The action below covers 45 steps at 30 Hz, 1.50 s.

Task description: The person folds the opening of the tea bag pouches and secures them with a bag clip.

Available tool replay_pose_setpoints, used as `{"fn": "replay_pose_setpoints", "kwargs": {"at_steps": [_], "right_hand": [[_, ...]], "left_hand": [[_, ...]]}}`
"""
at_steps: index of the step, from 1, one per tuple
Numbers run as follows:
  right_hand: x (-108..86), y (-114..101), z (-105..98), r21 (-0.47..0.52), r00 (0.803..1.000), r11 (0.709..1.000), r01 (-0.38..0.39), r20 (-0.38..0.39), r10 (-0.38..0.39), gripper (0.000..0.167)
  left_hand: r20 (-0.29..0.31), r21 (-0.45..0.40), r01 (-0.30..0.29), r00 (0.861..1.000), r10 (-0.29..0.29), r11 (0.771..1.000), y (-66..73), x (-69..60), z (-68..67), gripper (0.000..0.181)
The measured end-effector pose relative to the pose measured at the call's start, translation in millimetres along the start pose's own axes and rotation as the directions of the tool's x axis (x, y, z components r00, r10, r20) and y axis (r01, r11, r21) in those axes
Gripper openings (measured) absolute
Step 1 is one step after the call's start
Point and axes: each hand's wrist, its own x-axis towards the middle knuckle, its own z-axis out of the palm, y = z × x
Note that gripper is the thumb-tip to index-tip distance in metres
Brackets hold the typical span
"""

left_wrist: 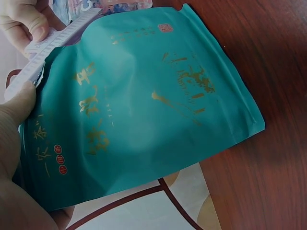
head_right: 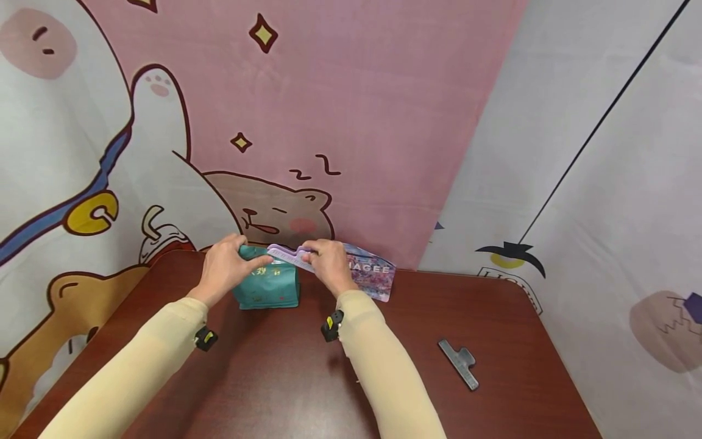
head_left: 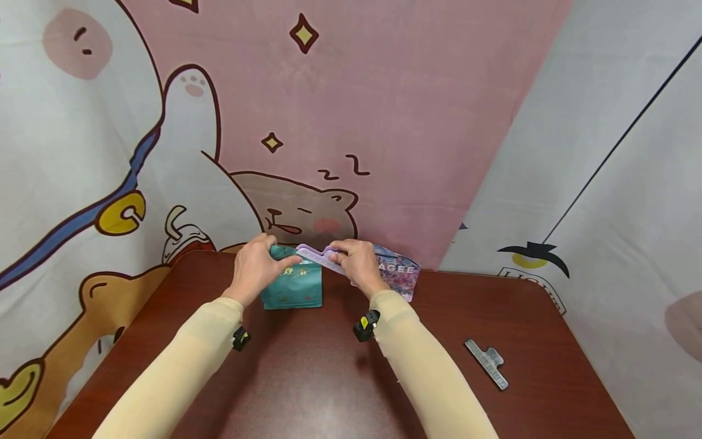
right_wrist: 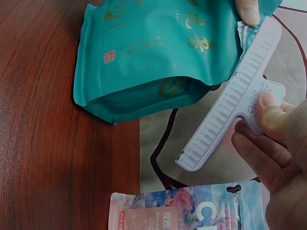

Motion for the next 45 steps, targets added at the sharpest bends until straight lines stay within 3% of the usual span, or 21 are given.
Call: {"fn": "replay_pose_setpoints", "kwargs": {"at_steps": [7, 14, 29, 40, 45], "right_hand": [[1.3, -1.5, 1.3, 0.003, 1.000, 1.000, -0.001, 0.011, 0.001, 0.012], [2.7, -0.8, 4.8, 0.023, 0.996, 0.996, 0.083, -0.022, -0.082, 0.010], [4.8, -4.1, 0.7, 0.049, 0.999, 0.999, 0.000, 0.039, -0.002, 0.010], [5.4, -3.3, 1.5, 0.040, 0.995, 0.995, 0.096, 0.013, -0.096, 0.009], [7.8, -4.5, 1.2, 0.034, 0.997, 0.996, 0.081, -0.011, -0.081, 0.009]], "left_hand": [[0.002, -0.002, 0.000, 1.000, 0.000, 1.000, 0.2, -0.5, -0.4, 0.063], [0.018, 0.000, 0.004, 1.000, -0.004, 1.000, -0.4, -0.2, -0.1, 0.063], [0.005, -0.008, 0.000, 1.000, 0.000, 1.000, -1.1, 0.5, 0.0, 0.063], [0.020, -0.005, 0.012, 1.000, -0.012, 1.000, -1.4, 0.3, 0.0, 0.061], [0.013, -0.003, 0.006, 1.000, -0.006, 1.000, -0.9, 1.0, 0.7, 0.063]]}}
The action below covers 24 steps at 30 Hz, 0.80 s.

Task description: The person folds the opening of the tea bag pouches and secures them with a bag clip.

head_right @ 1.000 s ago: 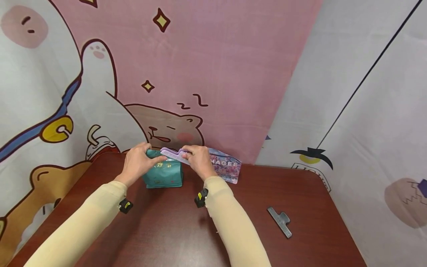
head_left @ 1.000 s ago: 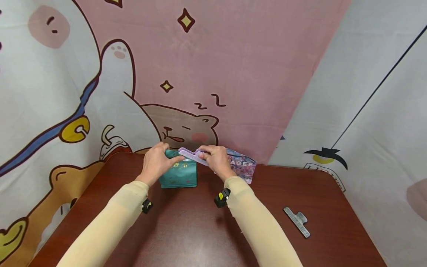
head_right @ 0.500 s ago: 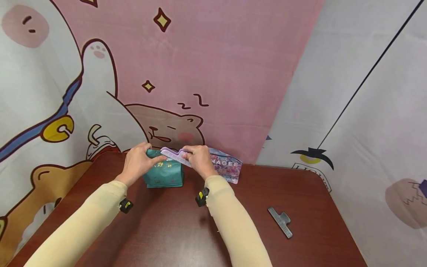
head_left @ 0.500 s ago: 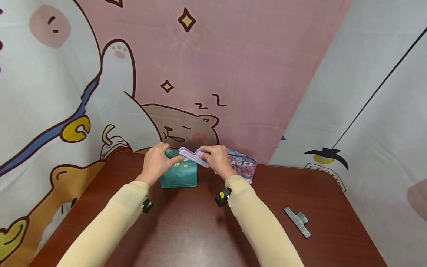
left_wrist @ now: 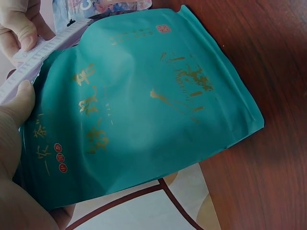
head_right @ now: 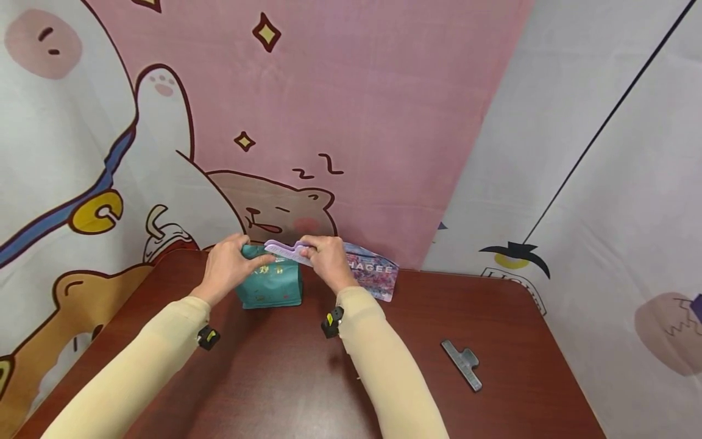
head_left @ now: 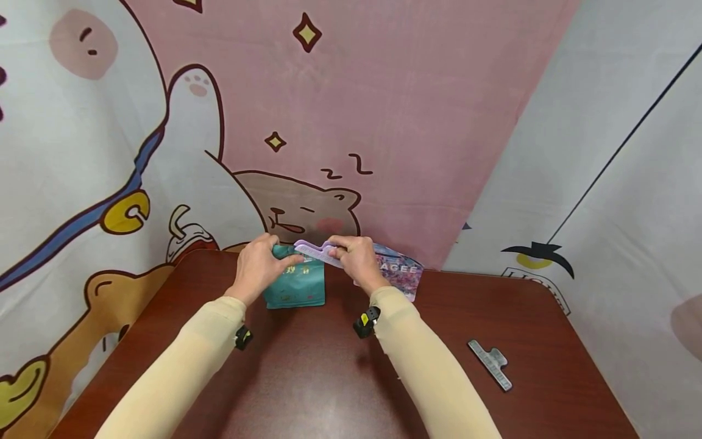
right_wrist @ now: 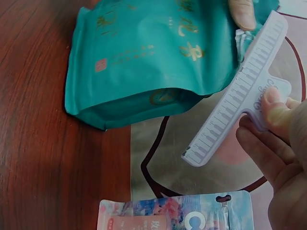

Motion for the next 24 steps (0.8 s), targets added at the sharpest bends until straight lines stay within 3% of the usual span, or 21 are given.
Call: {"fn": "replay_pose_setpoints", "kwargs": {"at_steps": [8, 24], "right_hand": [[3.4, -2.2, -3.2, -0.023, 0.999, 0.999, -0.040, 0.029, 0.040, 0.012], [4.9, -1.8, 0.0, -0.046, 0.999, 0.999, 0.022, 0.047, -0.020, 0.011]], "left_hand": [[-0.008, 0.005, -0.016, 1.000, 0.016, 1.000, 2.0, 0.4, -0.4, 0.062], [0.001, 0.015, -0.020, 1.000, 0.020, 1.000, 0.5, -1.3, -1.0, 0.061]]}}
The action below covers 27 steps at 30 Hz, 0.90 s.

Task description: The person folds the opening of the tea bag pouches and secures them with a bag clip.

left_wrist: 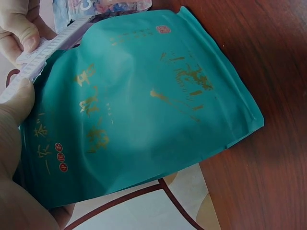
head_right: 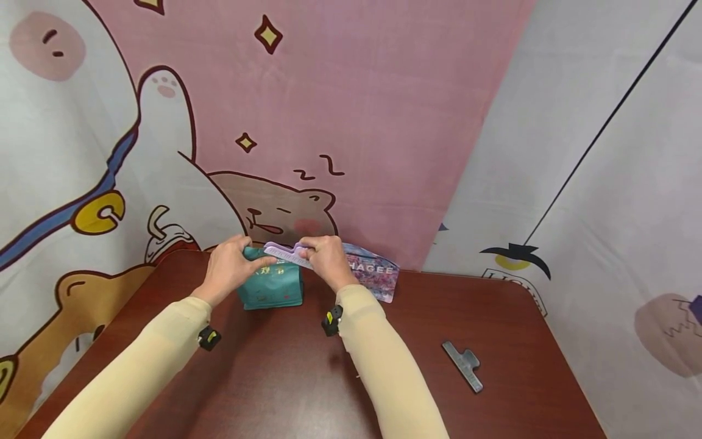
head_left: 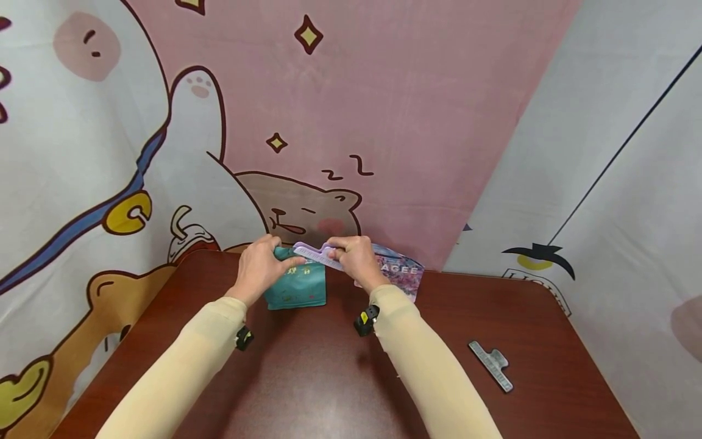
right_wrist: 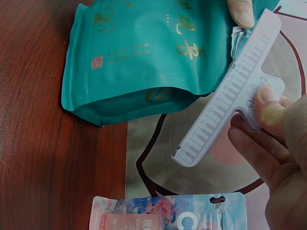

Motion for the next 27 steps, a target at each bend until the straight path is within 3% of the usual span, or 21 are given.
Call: {"fn": "replay_pose_setpoints", "kwargs": {"at_steps": [8, 15, 22, 27], "right_hand": [[0.4, 0.4, -0.1, 0.017, 1.000, 1.000, 0.001, 0.011, -0.002, 0.010], [-0.1, -1.5, 0.4, 0.027, 0.999, 0.999, -0.042, 0.028, 0.041, 0.013], [0.1, -3.5, 1.4, 0.011, 1.000, 1.000, 0.027, 0.015, -0.027, 0.010], [0.2, -5.2, 0.6, 0.026, 1.000, 1.000, -0.005, 0.030, 0.005, 0.011]], "left_hand": [[0.011, -0.012, -0.017, 1.000, 0.017, 1.000, -0.3, 0.3, -0.4, 0.057], [0.029, -0.014, -0.011, 1.000, 0.011, 1.000, -0.3, 0.6, -1.5, 0.052], [0.054, -0.022, -0.008, 0.998, 0.009, 1.000, -1.0, 1.6, -1.5, 0.049], [0.056, -0.031, 0.002, 0.998, 0.000, 1.000, -0.8, 2.2, -2.8, 0.049]]}}
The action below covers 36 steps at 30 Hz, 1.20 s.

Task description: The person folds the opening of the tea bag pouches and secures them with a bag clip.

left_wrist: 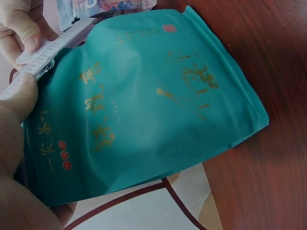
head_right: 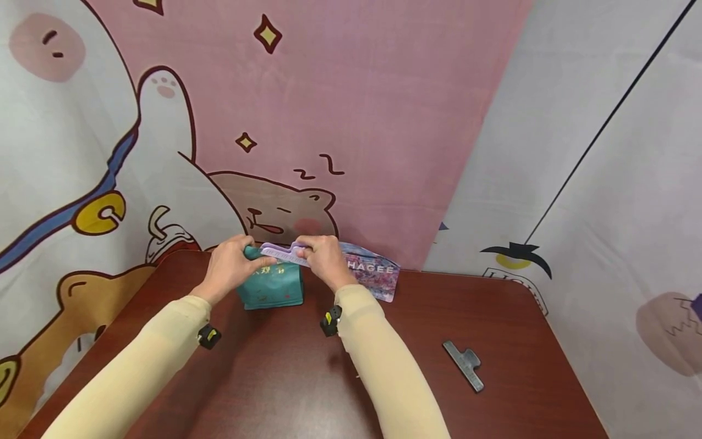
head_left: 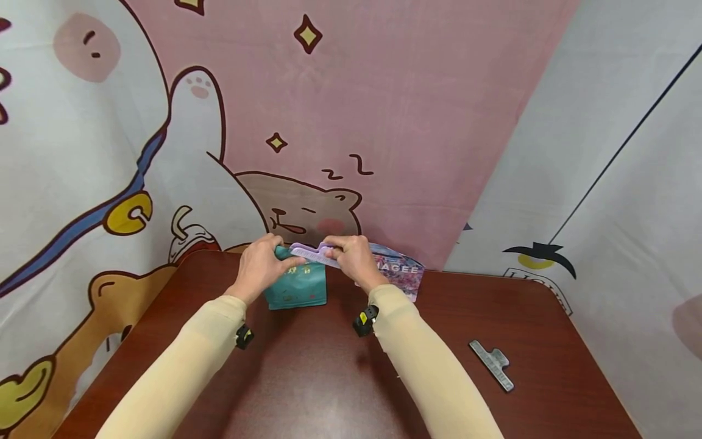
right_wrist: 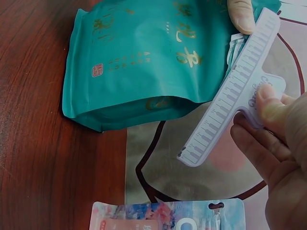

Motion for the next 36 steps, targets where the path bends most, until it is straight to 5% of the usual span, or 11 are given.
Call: {"fn": "replay_pose_setpoints", "kwargs": {"at_steps": [10, 22, 36], "right_hand": [[-0.9, -1.5, -2.3, 0.044, 0.992, 0.992, -0.121, 0.041, 0.119, 0.013], [3.2, -11.8, -2.5, 0.007, 1.000, 1.000, -0.001, 0.003, 0.001, 0.009], [3.5, -15.8, 1.3, -0.024, 1.000, 1.000, 0.016, -0.015, -0.016, 0.009]], "left_hand": [[0.054, -0.071, 0.006, 0.999, -0.003, 0.997, 1.8, 0.3, -4.7, 0.032], [0.070, -0.062, 0.013, 0.998, -0.009, 0.998, 2.9, 3.7, -7.3, 0.032], [0.084, -0.045, 0.005, 0.996, -0.002, 0.999, 1.8, 3.4, -6.6, 0.031]]}}
